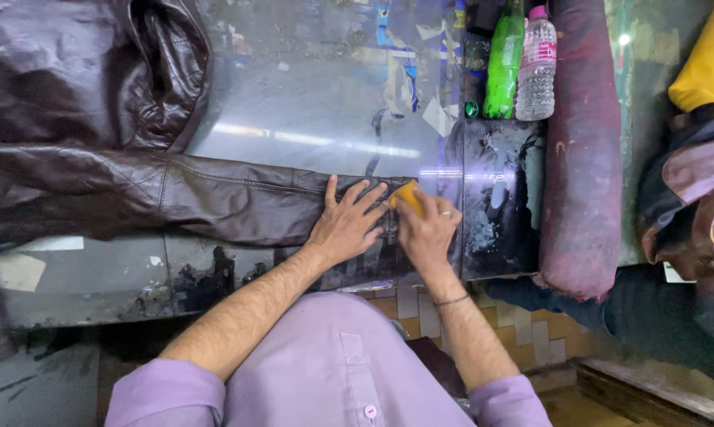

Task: The person lays a brown leather jacket flat on a work table and rubs its surface with a yellow sponge, working along the sleeves and body. They reposition and turn the jacket to reach different sections, continuing to rub the leather across the whole garment.

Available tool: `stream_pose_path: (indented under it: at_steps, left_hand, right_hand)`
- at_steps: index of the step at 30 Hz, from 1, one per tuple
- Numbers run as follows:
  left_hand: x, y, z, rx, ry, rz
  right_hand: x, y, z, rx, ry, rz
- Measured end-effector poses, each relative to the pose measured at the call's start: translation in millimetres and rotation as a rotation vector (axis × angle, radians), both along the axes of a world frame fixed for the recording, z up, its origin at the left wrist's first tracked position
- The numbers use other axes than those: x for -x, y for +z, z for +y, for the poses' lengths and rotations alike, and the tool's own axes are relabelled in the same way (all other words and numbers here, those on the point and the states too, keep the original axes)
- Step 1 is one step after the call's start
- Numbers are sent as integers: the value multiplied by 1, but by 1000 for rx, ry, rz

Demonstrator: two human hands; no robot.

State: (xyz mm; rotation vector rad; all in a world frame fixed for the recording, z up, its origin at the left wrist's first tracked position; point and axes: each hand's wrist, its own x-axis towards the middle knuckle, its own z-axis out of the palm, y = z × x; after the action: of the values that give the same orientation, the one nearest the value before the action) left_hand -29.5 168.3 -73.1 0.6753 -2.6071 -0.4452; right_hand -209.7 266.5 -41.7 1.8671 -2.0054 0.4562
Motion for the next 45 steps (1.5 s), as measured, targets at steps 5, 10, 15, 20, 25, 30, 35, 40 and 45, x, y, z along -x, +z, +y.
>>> stream_pose_path:
  at_steps: [5, 10, 15, 20, 25, 30, 35, 40, 45]
  left_hand:
    - [2, 0, -1, -15, 7, -4]
    - [3, 5, -1, -40, 3, 26]
    - [7, 19, 2, -60, 9, -91]
    - [12, 31, -4, -75, -13, -183]
    - [15, 35, -4, -22, 3, -191]
    - [16, 33, -6, -81, 16, -166]
    - [17, 30, -7, -117, 34, -121]
    - [17, 24, -5, -96, 32, -120]
    - [16, 22, -4, -67, 33, -97]
  right_hand:
    - [24, 21, -32, -2, 33, -37]
    - [32, 35, -32, -82, -4, 56]
    - [15, 35, 15, -246, 175, 25]
    - [17, 36, 21, -262, 240, 82]
    - [28, 24, -29, -79, 111, 65]
    - [25, 17, -17, -173, 140, 24]
    - [40, 35, 22, -396, 430, -174]
    - [39, 41, 13, -27, 98, -47]
    - [25, 30, -24, -140, 218, 8]
